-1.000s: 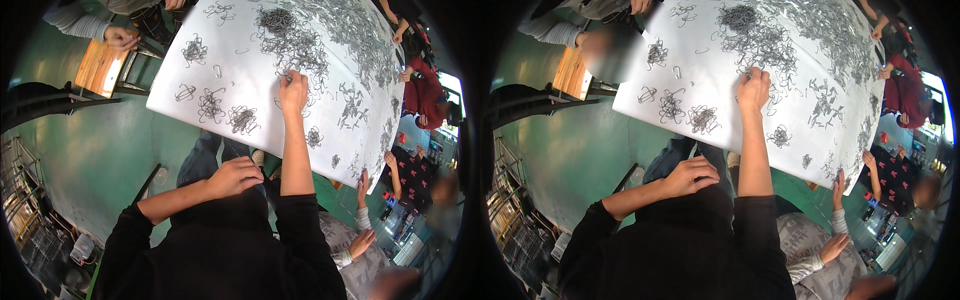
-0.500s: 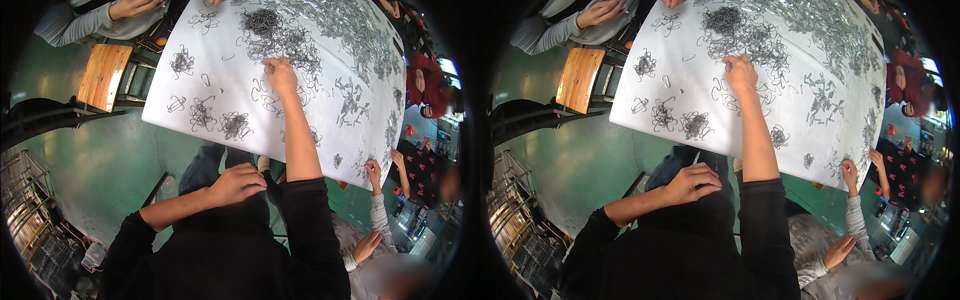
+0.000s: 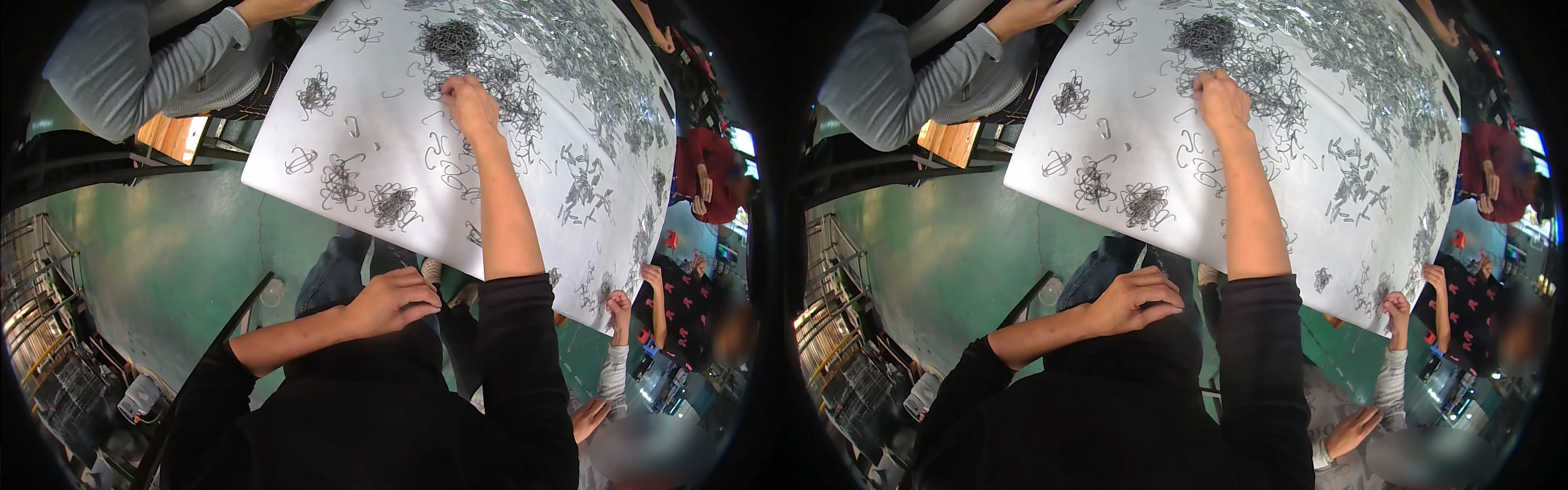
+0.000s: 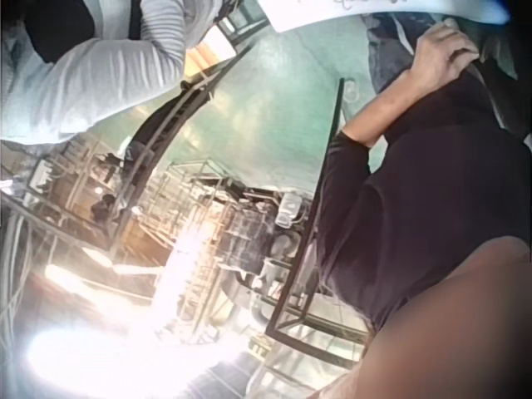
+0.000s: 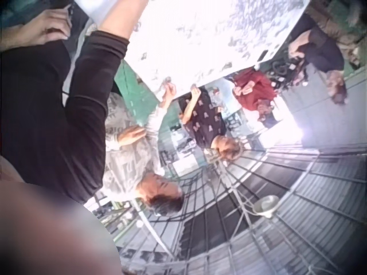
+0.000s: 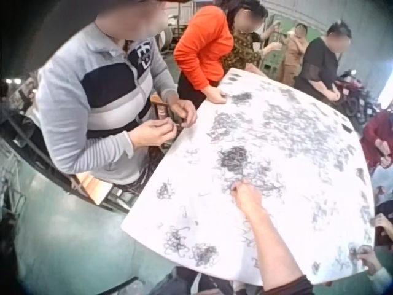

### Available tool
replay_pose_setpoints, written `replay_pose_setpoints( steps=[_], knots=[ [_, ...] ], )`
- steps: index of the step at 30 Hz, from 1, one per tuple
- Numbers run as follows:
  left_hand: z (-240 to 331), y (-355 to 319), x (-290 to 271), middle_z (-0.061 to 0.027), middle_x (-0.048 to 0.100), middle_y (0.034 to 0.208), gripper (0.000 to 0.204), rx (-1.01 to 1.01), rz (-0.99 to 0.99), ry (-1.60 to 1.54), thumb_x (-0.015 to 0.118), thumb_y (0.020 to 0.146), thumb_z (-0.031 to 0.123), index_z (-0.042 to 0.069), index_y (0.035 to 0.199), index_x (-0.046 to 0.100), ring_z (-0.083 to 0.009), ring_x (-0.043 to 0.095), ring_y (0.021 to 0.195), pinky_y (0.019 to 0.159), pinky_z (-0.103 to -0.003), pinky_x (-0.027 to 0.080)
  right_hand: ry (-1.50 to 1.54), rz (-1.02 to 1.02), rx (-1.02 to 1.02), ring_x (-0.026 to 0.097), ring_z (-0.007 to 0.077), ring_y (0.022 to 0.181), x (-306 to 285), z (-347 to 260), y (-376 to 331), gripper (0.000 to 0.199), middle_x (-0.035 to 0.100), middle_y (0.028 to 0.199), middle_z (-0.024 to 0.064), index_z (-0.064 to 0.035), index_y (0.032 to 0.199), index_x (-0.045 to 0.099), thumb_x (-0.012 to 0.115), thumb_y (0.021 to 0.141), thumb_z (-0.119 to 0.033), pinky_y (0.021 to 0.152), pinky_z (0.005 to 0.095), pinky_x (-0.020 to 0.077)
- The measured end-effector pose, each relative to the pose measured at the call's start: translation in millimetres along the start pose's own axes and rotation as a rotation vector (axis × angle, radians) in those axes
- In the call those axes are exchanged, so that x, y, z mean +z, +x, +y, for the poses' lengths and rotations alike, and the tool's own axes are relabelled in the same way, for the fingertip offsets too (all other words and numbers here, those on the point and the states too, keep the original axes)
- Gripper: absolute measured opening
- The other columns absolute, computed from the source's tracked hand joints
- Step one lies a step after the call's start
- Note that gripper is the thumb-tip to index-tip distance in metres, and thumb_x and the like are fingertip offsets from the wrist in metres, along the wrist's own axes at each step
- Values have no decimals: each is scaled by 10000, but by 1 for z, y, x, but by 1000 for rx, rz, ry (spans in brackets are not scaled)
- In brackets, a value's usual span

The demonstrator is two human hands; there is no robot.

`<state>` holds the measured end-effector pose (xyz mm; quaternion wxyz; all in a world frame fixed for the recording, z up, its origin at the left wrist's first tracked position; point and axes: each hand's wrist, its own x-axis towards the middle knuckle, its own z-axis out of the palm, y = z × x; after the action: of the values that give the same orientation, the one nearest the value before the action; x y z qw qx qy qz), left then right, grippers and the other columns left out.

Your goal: The person repeatedly picks up small metal paperclips from a large white board and links them together by hand. The person works alongside several others at the same table, each performing the same linking action. The linked clips accumulate in small clusters on the board.

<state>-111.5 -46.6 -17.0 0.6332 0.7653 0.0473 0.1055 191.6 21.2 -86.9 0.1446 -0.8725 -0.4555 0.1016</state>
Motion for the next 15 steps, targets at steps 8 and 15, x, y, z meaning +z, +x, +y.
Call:
replay_pose_setpoints(
  steps=[8, 15],
  knots=[
    [-2, -3, 2, -41, 662, 904, 140, 20, 20, -7, 745, 773, 65, 88, 895, 680, -225, 611, 824, 693, -323, 513, 354, -197, 189, 624, 227, 829, -9, 14, 4, 105, 636, 950, 67, -85, 926, 659, 588, 851, -65, 719, 358, 493],
    [1, -4, 0, -32, 653, 865, 139, 3, 22, -18, 740, 760, 76, 72, 872, 658, -242, 603, 821, 726, -338, 514, 1589, -489, 475, 505, 96, 658, -28, 31, -13, 80, 627, 850, 33, -16, 915, 613, 582, 927, -89, 544, 216, 415]
  ],
)
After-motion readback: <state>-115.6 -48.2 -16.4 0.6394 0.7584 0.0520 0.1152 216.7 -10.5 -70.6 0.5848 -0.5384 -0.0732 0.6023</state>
